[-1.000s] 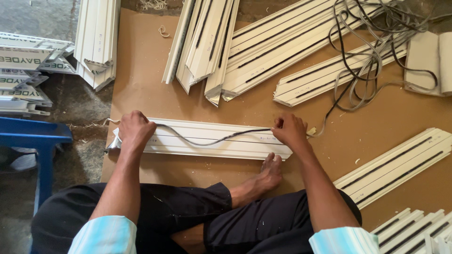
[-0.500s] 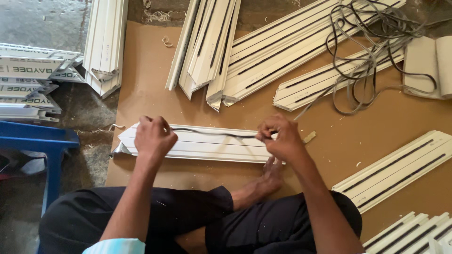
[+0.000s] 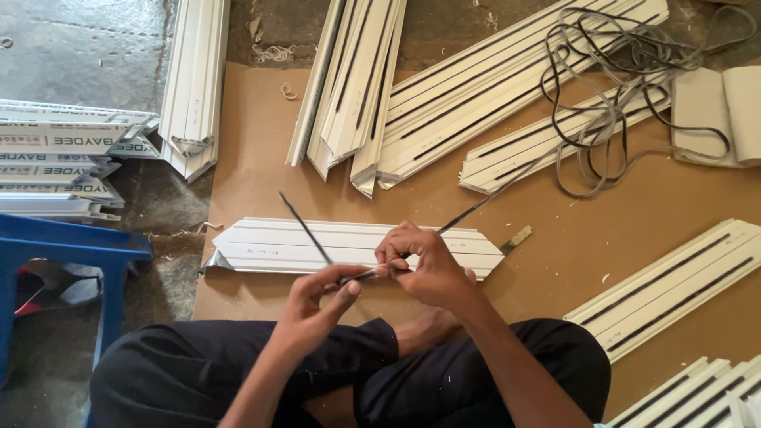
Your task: The person sits on the floor and assembles fluorescent light fixtures by inserting black rubber strips into the grooves of white plastic housings. They use a utility knife to trim the strips to length and place the completed units aside.
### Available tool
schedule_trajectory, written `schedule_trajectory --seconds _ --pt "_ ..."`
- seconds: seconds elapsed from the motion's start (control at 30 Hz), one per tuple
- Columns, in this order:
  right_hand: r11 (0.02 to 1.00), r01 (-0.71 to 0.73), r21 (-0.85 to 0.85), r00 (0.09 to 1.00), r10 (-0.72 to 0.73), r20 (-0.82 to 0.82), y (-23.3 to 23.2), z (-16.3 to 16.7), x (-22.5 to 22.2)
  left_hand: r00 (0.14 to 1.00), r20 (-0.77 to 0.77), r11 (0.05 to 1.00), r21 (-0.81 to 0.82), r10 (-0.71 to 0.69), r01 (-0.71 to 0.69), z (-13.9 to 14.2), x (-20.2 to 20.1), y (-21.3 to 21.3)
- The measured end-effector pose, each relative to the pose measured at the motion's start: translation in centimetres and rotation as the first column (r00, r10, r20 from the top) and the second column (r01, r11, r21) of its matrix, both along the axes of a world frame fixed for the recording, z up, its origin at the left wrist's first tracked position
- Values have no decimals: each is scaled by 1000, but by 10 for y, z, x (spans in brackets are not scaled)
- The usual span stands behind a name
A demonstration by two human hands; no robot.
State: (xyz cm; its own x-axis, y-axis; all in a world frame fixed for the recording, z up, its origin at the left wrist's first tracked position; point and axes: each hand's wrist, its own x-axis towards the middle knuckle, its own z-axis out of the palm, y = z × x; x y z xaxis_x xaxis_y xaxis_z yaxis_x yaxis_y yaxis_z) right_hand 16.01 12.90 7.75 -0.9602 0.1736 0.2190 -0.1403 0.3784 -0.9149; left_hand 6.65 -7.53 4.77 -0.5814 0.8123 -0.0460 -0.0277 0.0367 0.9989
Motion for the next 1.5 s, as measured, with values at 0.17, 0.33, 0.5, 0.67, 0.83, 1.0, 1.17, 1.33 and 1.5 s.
schedule_trajectory --seconds 0.17,0.33,0.5,0.67,0.83,1.0,1.17,1.33,1.5 --pt "998 -29 -61 998 32 49 -10 -5 2 996 -53 994 78 76 -71 -4 9 -6" --pt "998 -2 -57 993 9 115 -11 -6 7 980 -141 990 10 143 -143 -1 12 -1" --pt "997 -47 -68 994 53 99 -15 -2 3 979 -109 984 -11 175 -177 -1 14 -1" --pt "989 -38 -140 990 57 129 -21 5 3 989 -82 992 7 123 -123 -6 7 -6" --pt "998 38 49 997 -41 69 -9 -1 4 983 113 987 41 148 -154 -7 6 -11" --pt "904 331 272 939 -343 -3 71 -13 30 940 277 946 196 200 -259 -10 -11 -20" --pt "596 781 188 606 -795 4 182 -44 91 834 459 879 201 306 -433 -17 -23 -23" --pt "485 468 738 415 -859 301 229 -94 123 846 460 868 267 268 -420 -25 -29 -25" --pt "512 213 832 240 -853 463 234 -106 118 828 503 856 286 249 -431 -33 -34 -23"
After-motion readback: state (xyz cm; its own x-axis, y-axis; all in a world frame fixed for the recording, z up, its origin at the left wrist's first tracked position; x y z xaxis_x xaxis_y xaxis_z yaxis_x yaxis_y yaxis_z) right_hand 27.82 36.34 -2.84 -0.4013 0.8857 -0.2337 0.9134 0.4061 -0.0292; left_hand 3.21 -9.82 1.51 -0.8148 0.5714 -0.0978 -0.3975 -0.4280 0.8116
